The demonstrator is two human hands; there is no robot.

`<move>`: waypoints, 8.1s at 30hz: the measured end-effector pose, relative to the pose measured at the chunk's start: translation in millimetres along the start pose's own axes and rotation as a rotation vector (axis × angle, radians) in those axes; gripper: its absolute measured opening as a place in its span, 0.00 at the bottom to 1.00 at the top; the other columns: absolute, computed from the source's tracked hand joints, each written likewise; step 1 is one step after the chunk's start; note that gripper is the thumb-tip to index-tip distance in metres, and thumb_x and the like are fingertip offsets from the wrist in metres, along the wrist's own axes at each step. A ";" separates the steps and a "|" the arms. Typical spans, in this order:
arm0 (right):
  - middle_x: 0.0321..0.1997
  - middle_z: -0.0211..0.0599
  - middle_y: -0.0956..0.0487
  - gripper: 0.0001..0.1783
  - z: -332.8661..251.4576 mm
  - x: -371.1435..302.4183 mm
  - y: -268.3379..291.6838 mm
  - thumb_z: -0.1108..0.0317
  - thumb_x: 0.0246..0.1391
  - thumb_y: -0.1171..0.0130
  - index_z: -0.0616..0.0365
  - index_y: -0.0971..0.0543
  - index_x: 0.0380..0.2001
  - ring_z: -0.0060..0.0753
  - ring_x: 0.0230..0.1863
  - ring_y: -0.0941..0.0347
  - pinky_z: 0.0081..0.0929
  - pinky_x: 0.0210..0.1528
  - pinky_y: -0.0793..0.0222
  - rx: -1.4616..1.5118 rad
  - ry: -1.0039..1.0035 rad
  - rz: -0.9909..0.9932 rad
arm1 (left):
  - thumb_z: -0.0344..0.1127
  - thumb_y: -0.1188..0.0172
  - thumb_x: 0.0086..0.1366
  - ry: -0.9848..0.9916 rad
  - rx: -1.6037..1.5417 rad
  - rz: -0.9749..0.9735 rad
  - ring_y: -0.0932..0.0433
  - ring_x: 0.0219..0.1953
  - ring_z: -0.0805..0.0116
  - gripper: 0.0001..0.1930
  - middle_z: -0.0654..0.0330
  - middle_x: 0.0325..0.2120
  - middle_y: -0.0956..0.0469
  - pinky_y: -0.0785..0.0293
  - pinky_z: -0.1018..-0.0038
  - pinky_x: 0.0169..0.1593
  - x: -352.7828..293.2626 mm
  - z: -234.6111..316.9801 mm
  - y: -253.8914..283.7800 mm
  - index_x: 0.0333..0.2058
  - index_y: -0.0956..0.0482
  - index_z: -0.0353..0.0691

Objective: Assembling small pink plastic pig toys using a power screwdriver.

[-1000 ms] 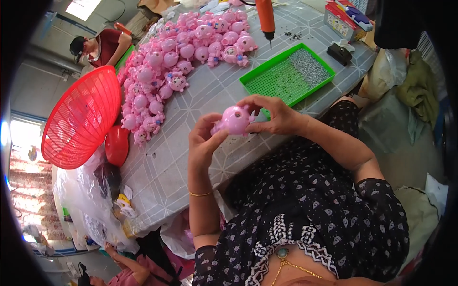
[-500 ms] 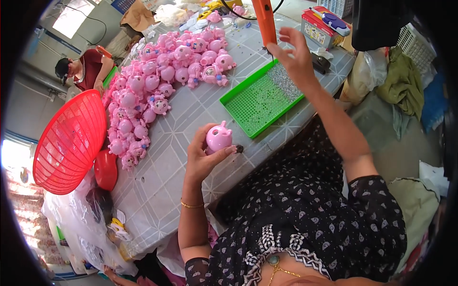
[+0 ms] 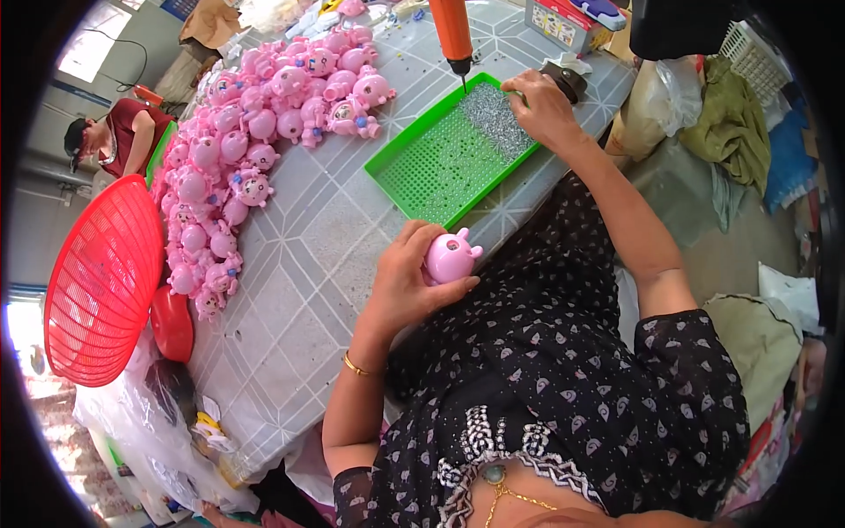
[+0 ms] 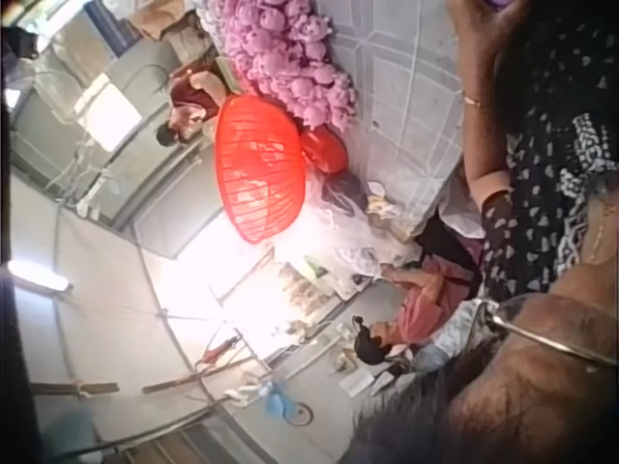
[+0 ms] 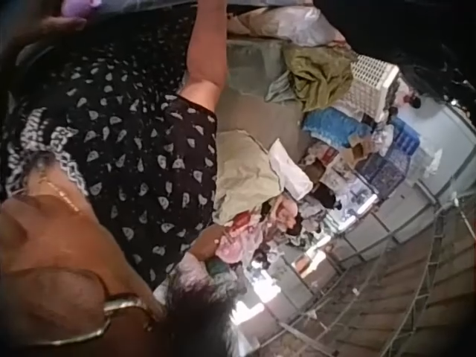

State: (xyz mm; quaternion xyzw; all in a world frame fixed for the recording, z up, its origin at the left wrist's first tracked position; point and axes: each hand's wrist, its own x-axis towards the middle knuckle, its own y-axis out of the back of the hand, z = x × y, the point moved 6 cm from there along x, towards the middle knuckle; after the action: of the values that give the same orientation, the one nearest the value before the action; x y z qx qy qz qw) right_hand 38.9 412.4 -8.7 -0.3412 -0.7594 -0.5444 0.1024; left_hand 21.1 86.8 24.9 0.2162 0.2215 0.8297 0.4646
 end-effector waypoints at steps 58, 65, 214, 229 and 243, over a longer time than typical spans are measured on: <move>0.31 0.55 0.19 0.18 -23.5 -5.2 11.9 0.56 0.62 0.44 0.63 0.20 0.31 0.61 0.39 0.22 0.50 0.44 0.28 0.035 0.056 -0.263 | 0.37 0.25 0.53 -0.076 0.618 0.307 0.25 0.53 0.51 0.29 0.51 0.52 0.23 0.36 0.56 0.57 -60.7 -16.6 16.4 0.55 0.22 0.40; 0.32 0.56 0.19 0.18 -52.2 -7.4 51.5 0.57 0.60 0.44 0.62 0.18 0.31 0.61 0.39 0.21 0.52 0.45 0.28 0.028 -0.054 -0.353 | 0.35 0.27 0.52 -0.102 0.648 0.310 0.25 0.51 0.50 0.17 0.51 0.49 0.23 0.33 0.55 0.55 -64.8 -18.3 12.6 0.41 0.19 0.45; 0.41 0.50 0.19 0.10 -66.7 71.8 -92.3 0.65 0.60 0.44 0.61 0.22 0.35 0.54 0.48 0.21 0.46 0.53 0.27 -0.180 0.382 -0.644 | 0.41 0.28 0.59 0.011 0.261 0.529 0.22 0.52 0.49 0.26 0.47 0.47 0.19 0.28 0.59 0.57 55.3 -70.5 27.9 0.53 0.21 0.34; 0.37 0.48 0.20 0.08 -87.4 50.7 -71.4 0.67 0.58 0.43 0.60 0.22 0.32 0.53 0.46 0.23 0.44 0.51 0.28 -0.096 0.502 -0.794 | 0.42 0.29 0.57 -0.058 0.269 0.565 0.22 0.46 0.46 0.27 0.47 0.43 0.20 0.28 0.55 0.50 54.6 -74.1 26.6 0.51 0.22 0.32; 0.35 0.50 0.22 0.07 -64.0 50.1 -80.1 0.68 0.62 0.47 0.60 0.25 0.36 0.56 0.43 0.23 0.47 0.47 0.28 -0.014 0.644 -0.804 | 0.41 0.29 0.57 -0.058 0.261 0.571 0.23 0.46 0.47 0.26 0.48 0.41 0.20 0.29 0.55 0.49 53.8 -72.3 28.0 0.51 0.22 0.34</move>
State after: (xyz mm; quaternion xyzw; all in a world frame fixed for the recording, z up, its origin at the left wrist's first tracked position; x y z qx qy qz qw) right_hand -62.7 361.4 -18.3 0.1619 -0.7570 -0.6232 0.1113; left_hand -64.1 108.3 -9.4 0.3510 0.2432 0.8846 0.1875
